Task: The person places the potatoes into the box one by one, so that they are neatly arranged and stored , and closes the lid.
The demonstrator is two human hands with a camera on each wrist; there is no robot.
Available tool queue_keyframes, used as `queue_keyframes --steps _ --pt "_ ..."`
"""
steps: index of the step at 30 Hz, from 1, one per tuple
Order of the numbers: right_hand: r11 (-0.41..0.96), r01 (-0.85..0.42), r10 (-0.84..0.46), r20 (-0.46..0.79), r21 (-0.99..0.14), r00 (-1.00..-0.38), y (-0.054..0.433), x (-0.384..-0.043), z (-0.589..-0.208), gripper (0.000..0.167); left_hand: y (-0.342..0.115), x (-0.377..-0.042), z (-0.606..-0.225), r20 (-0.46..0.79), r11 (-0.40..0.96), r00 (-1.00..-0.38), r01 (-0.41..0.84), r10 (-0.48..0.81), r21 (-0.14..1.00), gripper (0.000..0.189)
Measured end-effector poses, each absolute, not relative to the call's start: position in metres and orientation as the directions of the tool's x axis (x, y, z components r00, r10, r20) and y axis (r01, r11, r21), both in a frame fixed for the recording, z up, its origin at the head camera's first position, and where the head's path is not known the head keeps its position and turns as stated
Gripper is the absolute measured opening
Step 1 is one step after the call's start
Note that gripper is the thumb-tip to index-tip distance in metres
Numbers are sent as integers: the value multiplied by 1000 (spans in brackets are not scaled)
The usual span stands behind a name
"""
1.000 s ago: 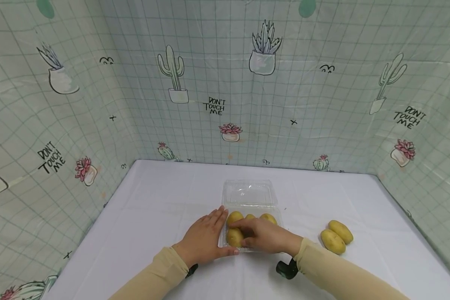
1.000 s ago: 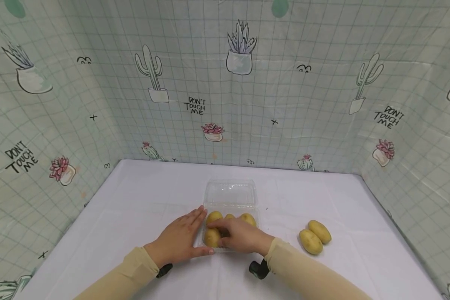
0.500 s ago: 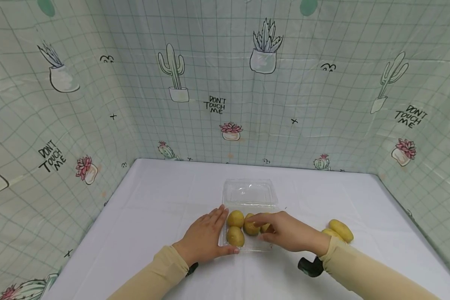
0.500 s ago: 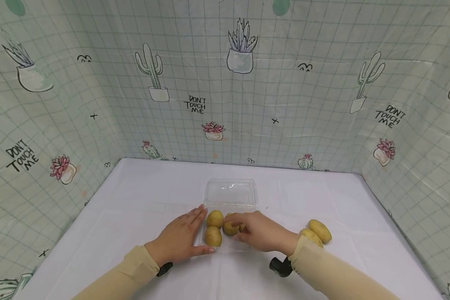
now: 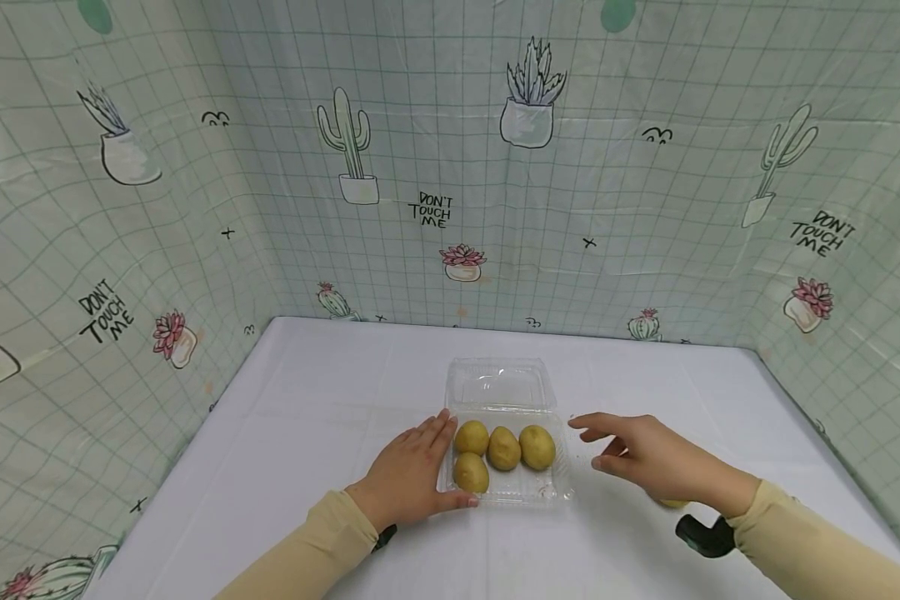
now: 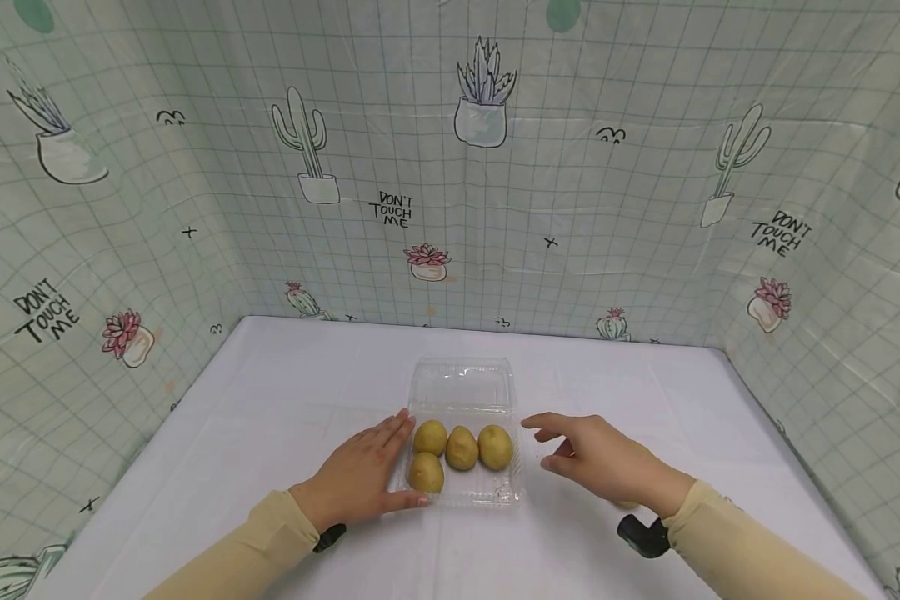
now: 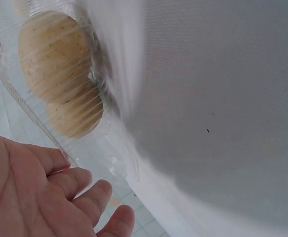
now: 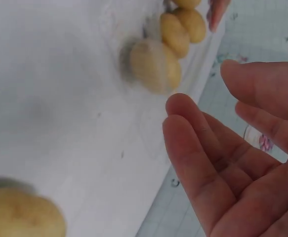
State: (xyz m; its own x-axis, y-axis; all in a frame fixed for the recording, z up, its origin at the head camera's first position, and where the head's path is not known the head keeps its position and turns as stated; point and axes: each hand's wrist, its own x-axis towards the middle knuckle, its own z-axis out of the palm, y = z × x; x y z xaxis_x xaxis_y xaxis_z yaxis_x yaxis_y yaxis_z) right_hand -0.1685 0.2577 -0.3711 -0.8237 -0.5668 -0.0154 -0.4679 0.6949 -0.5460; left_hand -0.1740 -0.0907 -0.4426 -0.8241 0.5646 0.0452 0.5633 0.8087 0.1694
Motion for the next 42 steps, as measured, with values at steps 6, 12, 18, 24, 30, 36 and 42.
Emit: queue_keyframes --steps 6,12,18,24,30,36,42 --pt "732 -413 -531 -75 -542 -844 286 -162 -374 51 -91 -173 -442 46 805 -823 565 567 180 106" --pt "739 -386 -505 -75 -552 -860 310 -154 -378 52 -91 -173 -441 50 804 -822 565 567 185 105" --pt "773 -370 -462 -57 -516 -885 330 -151 -386 52 -91 -173 -442 50 802 -821 568 569 183 106" --pt "810 -344 -427 -77 -474 -901 341 -153 -396 53 -91 -173 -442 49 803 -821 567 569 181 106" --pt "818 -366 -432 -53 -444 -900 345 -154 -403 52 -91 -173 -443 44 807 -824 563 565 179 106" --pt "857 -333 -394 -84 -394 -915 345 -154 -409 53 -91 -173 -443 47 806 -822 566 567 171 107" --pt "857 -367 -410 -50 -361 -911 344 -154 -413 55 -91 -174 -444 51 805 -820 569 570 165 107"
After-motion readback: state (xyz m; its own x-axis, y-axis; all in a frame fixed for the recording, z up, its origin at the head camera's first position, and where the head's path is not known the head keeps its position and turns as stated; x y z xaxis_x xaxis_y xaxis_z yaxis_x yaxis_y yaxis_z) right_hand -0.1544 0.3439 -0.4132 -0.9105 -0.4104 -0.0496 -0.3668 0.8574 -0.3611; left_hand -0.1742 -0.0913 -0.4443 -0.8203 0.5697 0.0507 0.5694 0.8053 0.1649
